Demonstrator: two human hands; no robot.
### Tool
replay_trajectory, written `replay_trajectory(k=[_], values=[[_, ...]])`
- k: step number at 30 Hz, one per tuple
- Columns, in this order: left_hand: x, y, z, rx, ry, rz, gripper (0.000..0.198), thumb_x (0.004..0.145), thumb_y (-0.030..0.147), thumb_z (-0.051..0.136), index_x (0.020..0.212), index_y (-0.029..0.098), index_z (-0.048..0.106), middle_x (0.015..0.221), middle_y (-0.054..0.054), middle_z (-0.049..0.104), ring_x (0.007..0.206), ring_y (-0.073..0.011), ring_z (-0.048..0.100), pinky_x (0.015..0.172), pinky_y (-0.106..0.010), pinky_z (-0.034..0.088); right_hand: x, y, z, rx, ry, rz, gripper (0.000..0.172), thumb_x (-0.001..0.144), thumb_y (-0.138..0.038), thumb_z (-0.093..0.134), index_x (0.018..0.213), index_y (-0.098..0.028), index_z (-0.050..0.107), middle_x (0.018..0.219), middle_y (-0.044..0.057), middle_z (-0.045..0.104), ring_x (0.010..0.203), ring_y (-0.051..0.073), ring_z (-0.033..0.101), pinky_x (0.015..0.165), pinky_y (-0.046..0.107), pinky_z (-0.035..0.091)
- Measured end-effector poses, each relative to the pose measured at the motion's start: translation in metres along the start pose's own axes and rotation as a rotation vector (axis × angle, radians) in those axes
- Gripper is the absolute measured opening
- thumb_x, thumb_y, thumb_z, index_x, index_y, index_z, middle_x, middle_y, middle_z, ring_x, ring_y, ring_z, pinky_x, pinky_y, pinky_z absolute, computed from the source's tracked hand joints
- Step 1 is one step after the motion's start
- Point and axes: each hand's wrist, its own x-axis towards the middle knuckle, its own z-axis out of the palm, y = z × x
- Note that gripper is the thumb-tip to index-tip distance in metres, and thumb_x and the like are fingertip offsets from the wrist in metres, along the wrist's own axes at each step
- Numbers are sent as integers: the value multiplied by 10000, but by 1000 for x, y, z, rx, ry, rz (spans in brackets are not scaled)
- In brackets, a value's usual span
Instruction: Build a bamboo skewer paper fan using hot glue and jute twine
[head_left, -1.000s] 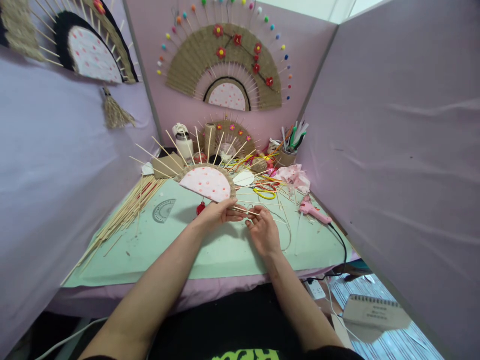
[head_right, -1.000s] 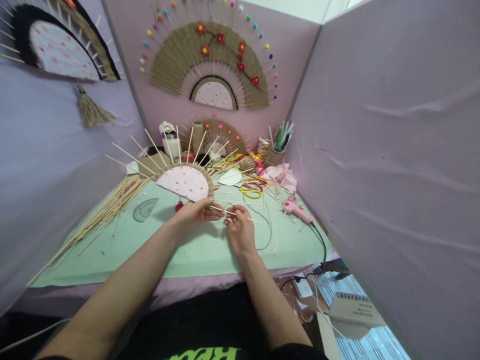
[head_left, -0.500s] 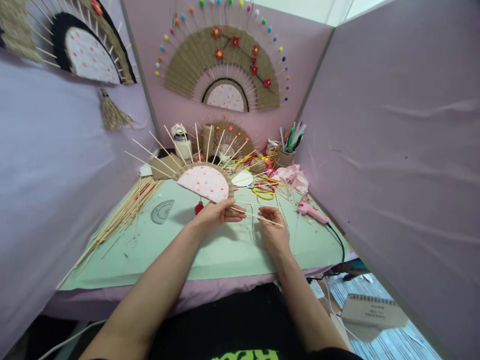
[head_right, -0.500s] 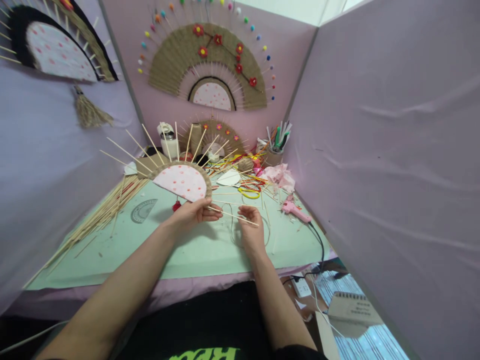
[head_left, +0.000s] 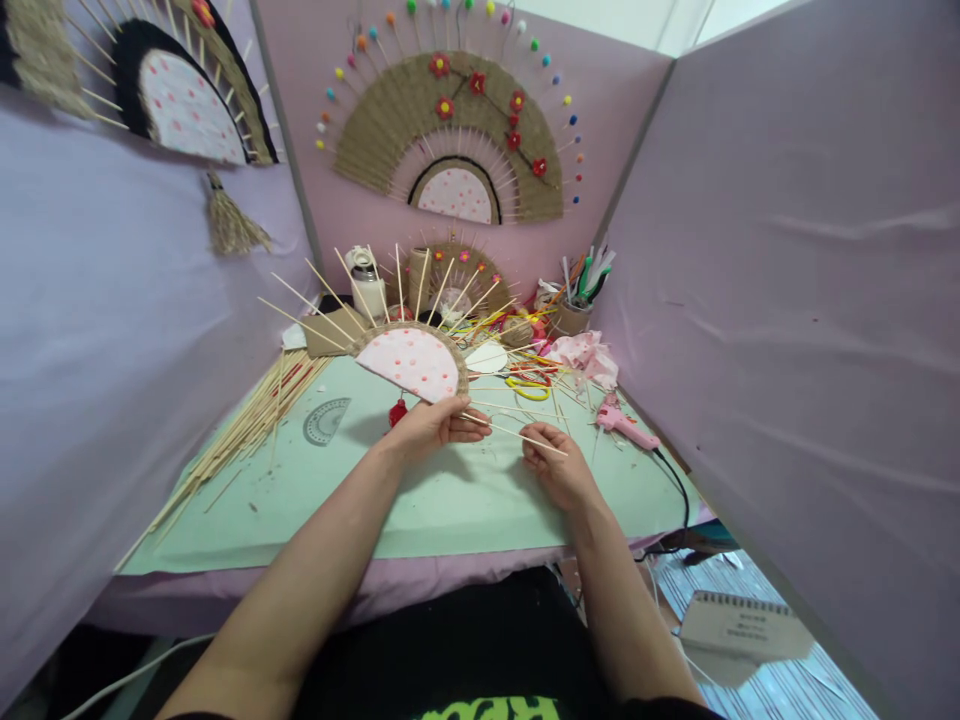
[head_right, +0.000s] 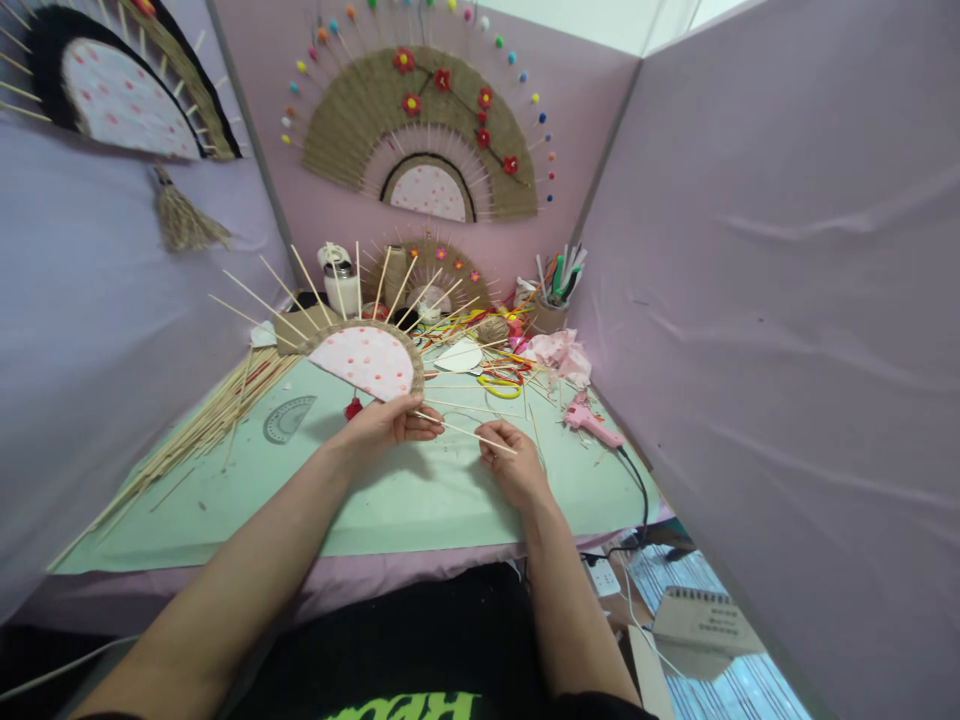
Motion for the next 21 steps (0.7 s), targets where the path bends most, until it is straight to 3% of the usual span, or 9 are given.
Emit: replay_trajectory(k=[10, 16, 21], values=[[-4, 2, 6, 58, 4, 51, 210, 848, 219, 544, 833, 75, 697, 994, -167, 717, 814, -204, 706, 723, -272, 571, -8, -21, -20, -65, 115, -32, 283, 624, -396, 801, 740, -173, 672, 588, -39, 490, 531, 64, 417, 474, 179, 342], [-5, 3, 7, 53, 0, 7, 231, 852, 256, 558, 824, 62, 680, 884, -186, 728, 806, -236, 713, 745, -317, 575, -16, -25, -29, -320, 153, -90, 299, 638, -439, 771, 665, -175, 635, 554, -26, 528, 472, 75, 392, 453, 217, 307], [-4, 1, 6, 26, 3, 7, 189, 851, 243, 557, 880, 83, 653, 889, -174, 733, 766, -237, 717, 735, -339, 575, -26, -37, -32, -563, 158, -245, 251, 692, -423, 736, 664, -186, 660, 571, 1, 570, 509, 107, 430, 483, 248, 330]])
